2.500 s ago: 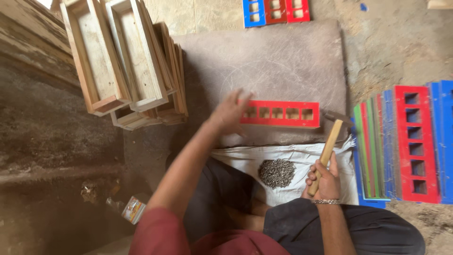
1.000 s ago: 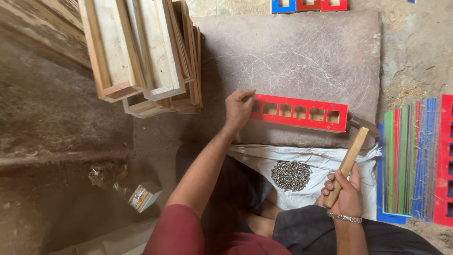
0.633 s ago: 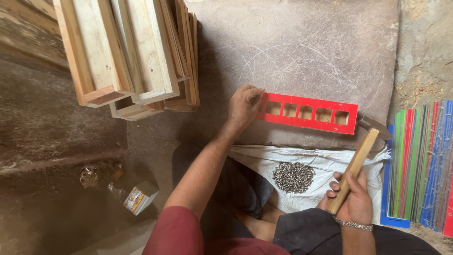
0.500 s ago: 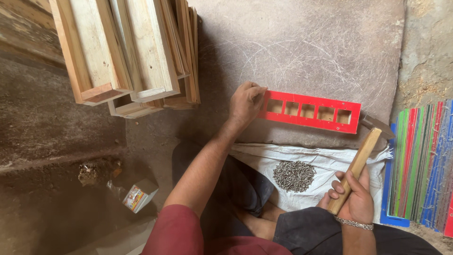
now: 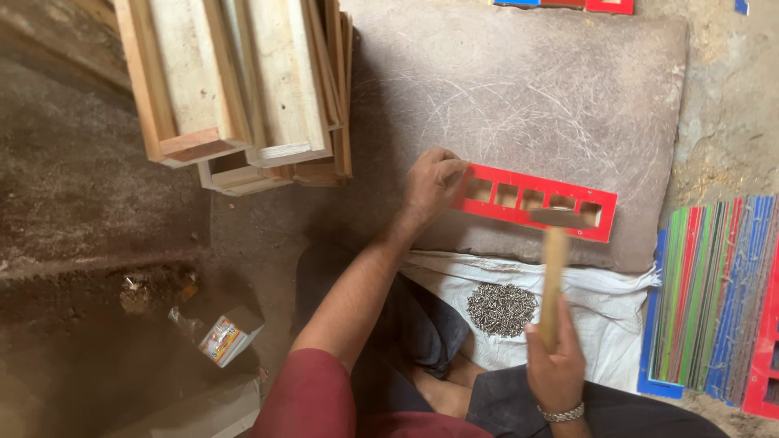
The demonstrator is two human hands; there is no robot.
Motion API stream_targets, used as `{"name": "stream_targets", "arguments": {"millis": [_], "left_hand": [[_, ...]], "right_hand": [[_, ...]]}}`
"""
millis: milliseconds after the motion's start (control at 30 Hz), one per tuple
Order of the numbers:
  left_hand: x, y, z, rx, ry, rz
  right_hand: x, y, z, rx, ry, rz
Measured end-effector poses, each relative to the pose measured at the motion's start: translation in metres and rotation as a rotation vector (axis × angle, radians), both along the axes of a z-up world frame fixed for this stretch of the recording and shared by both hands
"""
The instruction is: The person sits on the floor and assembles small wooden frames by placing nails into pre-drilled holes and hammering them in using a hammer. The person works with multiple frames, using colorful plastic jigs to hold the pieces in place during assembly.
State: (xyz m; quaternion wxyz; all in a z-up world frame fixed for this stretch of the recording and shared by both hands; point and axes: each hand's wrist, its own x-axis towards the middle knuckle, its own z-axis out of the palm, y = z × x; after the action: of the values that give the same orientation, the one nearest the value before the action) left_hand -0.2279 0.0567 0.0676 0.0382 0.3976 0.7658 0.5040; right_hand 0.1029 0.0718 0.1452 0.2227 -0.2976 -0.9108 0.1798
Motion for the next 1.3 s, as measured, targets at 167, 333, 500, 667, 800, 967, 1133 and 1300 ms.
{"name": "stream_targets", "arguments": {"millis": [167,333,500,667,800,967,1133,1300], "left_hand": [[-0.001,0.000,-0.012,0.041,-0.011,0.001],[-0.001,0.000,-0.013,0.044,-0.124,0.042],[0.001,0.002,-0.013,0.075,-0.173,0.073],[0.000,0.002,-0.014,0.088,-0.296,0.034],[-0.002,0.003,-0.016,0.096,-0.301,0.034],[-0.002,0.004,-0.017,0.091,-0.297,0.041],[0.001,0.001,-0.021,0.116,-0.400,0.040],[-0.002,0.005,-0.018,0.101,-0.358,0.029]], "right_hand": [[-0.037,-0.013,0.015,-0.438,0.025,-0.078],[-0.079,-0.001,0.014,-0.306,-0.057,-0.044],[-0.098,0.007,0.008,-0.315,-0.194,-0.103],[-0.106,0.010,0.007,-0.235,-0.124,0.015],[-0.108,0.011,0.009,-0.418,-0.269,-0.163],[-0.107,0.010,0.012,-0.240,-0.170,-0.032],[-0.105,0.006,0.011,-0.271,-0.119,-0.032],[-0.110,0.009,0.012,-0.237,-0.160,-0.023]]}}
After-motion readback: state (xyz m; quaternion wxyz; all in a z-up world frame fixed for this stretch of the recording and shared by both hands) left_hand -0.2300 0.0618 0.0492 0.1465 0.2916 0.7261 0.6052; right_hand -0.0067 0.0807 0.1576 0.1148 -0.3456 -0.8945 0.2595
